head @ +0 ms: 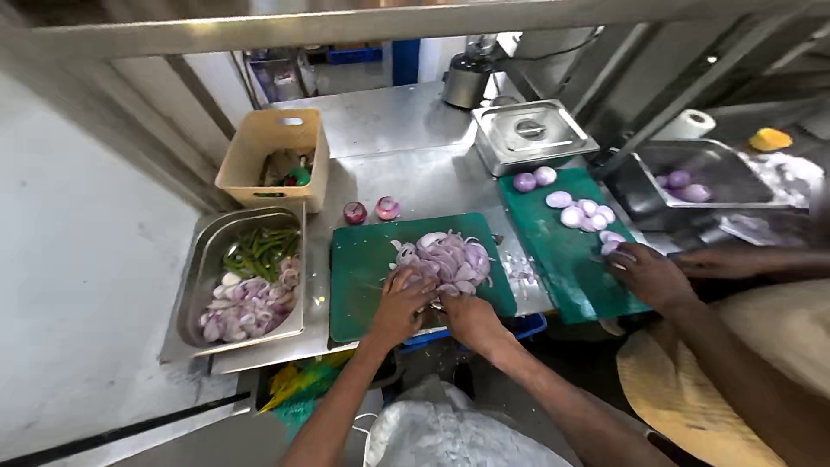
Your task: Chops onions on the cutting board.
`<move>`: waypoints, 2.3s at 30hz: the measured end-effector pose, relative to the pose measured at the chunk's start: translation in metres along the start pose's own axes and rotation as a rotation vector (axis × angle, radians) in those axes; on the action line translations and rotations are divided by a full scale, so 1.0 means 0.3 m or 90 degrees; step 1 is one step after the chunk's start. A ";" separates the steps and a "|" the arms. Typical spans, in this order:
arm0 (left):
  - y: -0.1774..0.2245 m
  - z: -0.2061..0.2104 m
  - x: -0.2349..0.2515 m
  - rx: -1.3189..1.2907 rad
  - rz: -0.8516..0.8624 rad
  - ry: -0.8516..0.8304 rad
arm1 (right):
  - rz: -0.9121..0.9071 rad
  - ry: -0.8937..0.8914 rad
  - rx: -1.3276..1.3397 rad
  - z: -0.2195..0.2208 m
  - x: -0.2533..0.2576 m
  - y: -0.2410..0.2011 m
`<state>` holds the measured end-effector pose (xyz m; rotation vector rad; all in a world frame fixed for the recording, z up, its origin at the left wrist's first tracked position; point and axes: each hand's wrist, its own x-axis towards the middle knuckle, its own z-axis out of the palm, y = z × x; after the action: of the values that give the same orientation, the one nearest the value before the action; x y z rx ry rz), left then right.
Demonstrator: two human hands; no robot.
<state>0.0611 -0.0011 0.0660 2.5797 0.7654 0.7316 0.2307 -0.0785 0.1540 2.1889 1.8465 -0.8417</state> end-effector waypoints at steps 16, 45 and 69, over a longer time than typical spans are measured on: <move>-0.183 0.039 0.018 -0.126 -0.208 0.119 | 0.034 0.264 0.259 0.009 -0.415 0.695; -0.621 -0.008 0.634 0.031 -0.329 -0.152 | 0.216 0.385 0.865 0.317 -0.314 0.285; -0.151 -0.207 -0.242 -0.074 -0.344 -0.010 | 0.036 0.052 0.292 0.191 -0.188 -0.007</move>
<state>-0.0446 0.0037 0.0678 2.1203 1.2973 0.5597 0.2060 -0.1529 0.1356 2.5563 1.7517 -1.2885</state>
